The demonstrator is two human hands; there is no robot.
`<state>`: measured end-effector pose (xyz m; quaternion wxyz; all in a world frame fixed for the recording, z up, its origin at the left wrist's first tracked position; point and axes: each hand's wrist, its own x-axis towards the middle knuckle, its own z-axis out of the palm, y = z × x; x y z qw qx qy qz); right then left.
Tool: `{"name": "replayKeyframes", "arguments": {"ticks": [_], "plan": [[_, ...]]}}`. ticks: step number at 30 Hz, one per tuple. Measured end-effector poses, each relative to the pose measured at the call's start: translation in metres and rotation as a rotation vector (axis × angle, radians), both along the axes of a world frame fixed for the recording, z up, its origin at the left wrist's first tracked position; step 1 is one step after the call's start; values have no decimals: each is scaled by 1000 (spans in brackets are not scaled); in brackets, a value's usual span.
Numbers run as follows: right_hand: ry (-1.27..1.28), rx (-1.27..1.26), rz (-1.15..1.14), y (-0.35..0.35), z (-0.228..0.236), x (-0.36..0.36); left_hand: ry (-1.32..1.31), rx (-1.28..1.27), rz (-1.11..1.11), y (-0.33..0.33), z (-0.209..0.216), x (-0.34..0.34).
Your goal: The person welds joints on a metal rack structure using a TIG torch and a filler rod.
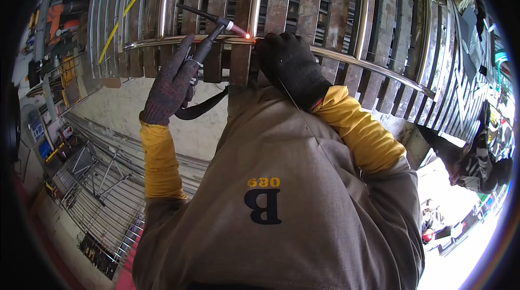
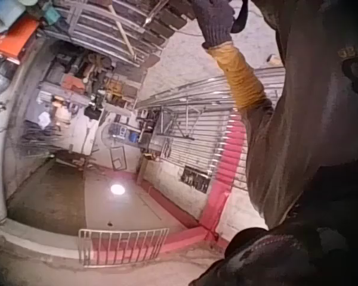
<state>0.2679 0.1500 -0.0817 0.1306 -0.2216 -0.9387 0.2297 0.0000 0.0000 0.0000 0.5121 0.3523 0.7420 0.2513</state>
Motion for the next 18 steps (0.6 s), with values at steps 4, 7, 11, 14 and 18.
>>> {"name": "replayKeyframes", "arguments": {"ticks": [4,7,11,14,18], "plan": [[-8,1,3,0,2,0,-59,40,65,-4,-3,1],[-33,-20,5,0,4,0,-75,37,84,-4,-3,3],[-15,-44,-6,0,7,0,-58,36,89,-5,-2,5],[-11,-52,7,1,3,1,-51,44,92,-5,-4,5],[18,-58,10,2,3,2,-34,90,76,-6,-7,7]]}}
